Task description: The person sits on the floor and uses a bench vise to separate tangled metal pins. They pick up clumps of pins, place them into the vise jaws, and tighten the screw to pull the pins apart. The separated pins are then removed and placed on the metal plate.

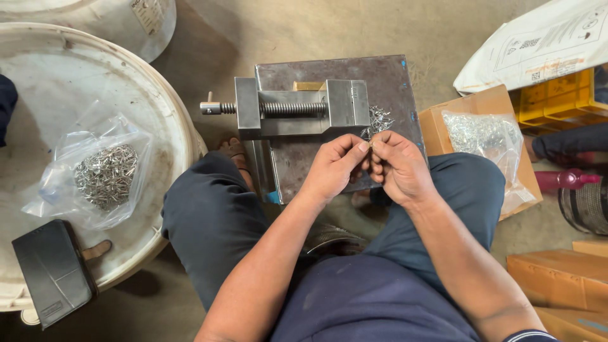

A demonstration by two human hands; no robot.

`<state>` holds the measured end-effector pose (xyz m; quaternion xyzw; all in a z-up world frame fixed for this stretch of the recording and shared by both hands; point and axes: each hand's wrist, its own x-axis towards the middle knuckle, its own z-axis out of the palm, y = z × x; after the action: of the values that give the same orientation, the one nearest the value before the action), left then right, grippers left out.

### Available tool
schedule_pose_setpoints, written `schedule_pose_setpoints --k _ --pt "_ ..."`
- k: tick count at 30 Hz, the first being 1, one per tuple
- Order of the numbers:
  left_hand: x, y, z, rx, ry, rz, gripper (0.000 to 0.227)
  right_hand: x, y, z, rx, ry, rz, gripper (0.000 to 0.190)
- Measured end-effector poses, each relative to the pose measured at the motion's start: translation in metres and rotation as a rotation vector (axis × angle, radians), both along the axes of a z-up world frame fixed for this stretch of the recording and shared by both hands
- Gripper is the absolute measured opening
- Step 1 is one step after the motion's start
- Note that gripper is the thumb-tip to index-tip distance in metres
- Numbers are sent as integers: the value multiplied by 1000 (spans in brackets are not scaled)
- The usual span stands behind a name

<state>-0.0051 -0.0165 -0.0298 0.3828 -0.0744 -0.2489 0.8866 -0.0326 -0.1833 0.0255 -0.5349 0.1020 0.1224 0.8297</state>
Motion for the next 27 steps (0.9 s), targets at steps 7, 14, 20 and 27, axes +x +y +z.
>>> schedule_pose_setpoints --k 7,14,20,27 --pt "1 8 11 -61 95 -52 22 5 3 13 -558 -365 91 13" --pt "3 11 20 61 159 34 26 59 9 55 -1169 -745 1 8" --pt "5 12 23 96 153 59 28 99 20 67 -1279 -860 126 10" --pt "6 10 21 112 155 49 28 101 25 69 -1363 -887 169 9"
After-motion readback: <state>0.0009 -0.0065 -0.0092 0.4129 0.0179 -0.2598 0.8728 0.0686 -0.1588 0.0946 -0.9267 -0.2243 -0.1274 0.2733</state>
